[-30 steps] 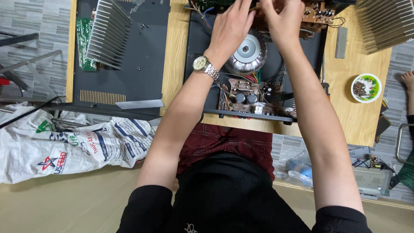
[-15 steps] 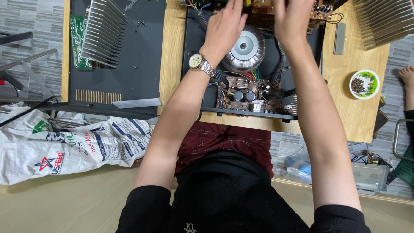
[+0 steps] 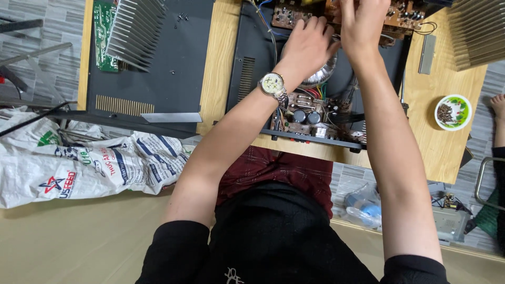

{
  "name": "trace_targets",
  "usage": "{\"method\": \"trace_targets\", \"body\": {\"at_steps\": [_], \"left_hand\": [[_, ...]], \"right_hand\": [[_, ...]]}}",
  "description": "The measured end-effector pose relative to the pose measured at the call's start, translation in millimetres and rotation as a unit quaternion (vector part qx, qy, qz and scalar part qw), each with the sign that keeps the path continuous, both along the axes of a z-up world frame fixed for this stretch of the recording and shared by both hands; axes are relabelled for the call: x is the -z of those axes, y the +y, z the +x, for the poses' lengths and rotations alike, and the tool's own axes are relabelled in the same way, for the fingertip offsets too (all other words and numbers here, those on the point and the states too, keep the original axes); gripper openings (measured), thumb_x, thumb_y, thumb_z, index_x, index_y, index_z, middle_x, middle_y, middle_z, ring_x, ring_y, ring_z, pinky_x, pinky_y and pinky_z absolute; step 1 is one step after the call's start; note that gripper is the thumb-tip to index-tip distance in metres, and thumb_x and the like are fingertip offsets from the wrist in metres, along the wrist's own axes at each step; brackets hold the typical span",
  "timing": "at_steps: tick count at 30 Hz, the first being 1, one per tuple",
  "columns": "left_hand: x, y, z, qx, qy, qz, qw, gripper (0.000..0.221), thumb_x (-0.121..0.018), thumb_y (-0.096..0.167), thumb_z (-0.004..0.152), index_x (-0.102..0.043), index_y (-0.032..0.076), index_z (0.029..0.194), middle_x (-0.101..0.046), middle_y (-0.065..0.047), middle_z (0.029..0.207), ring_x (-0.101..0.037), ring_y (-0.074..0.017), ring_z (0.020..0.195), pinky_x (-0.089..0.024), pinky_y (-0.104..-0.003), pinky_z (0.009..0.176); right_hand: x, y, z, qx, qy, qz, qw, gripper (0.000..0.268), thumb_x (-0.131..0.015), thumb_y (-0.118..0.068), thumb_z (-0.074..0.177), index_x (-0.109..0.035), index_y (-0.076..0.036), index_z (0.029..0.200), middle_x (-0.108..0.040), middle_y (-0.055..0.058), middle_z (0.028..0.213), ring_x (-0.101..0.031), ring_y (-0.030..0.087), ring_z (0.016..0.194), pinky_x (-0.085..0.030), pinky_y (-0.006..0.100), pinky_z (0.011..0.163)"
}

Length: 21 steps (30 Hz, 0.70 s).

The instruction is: Repairing and cleaning the internal components of an audio amplifier using a brush and hands

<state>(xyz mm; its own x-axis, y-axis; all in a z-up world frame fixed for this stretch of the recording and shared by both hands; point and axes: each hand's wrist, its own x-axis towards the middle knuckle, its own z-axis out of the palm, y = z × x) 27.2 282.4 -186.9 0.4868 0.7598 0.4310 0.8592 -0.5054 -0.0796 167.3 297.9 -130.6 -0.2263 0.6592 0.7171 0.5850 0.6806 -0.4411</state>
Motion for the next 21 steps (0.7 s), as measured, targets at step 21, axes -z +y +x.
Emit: {"method": "trace_targets", "body": {"at_steps": [21], "left_hand": [[-5,-3,-3,0.012,-0.059,-0.034,0.998,0.045,-0.044,0.052,0.102,-0.068,0.014,0.103,-0.07,-0.009,0.101,-0.058,-0.0281,0.095,-0.044,-0.045,0.078]], "right_hand": [[-4,10,-15,-0.092,0.234,-0.22,0.942,0.037,-0.05,-0.025,0.117,-0.064,0.006,0.103,-0.075,0.02,0.097,-0.075,0.023,0.08,-0.067,0.032,0.07]]}}
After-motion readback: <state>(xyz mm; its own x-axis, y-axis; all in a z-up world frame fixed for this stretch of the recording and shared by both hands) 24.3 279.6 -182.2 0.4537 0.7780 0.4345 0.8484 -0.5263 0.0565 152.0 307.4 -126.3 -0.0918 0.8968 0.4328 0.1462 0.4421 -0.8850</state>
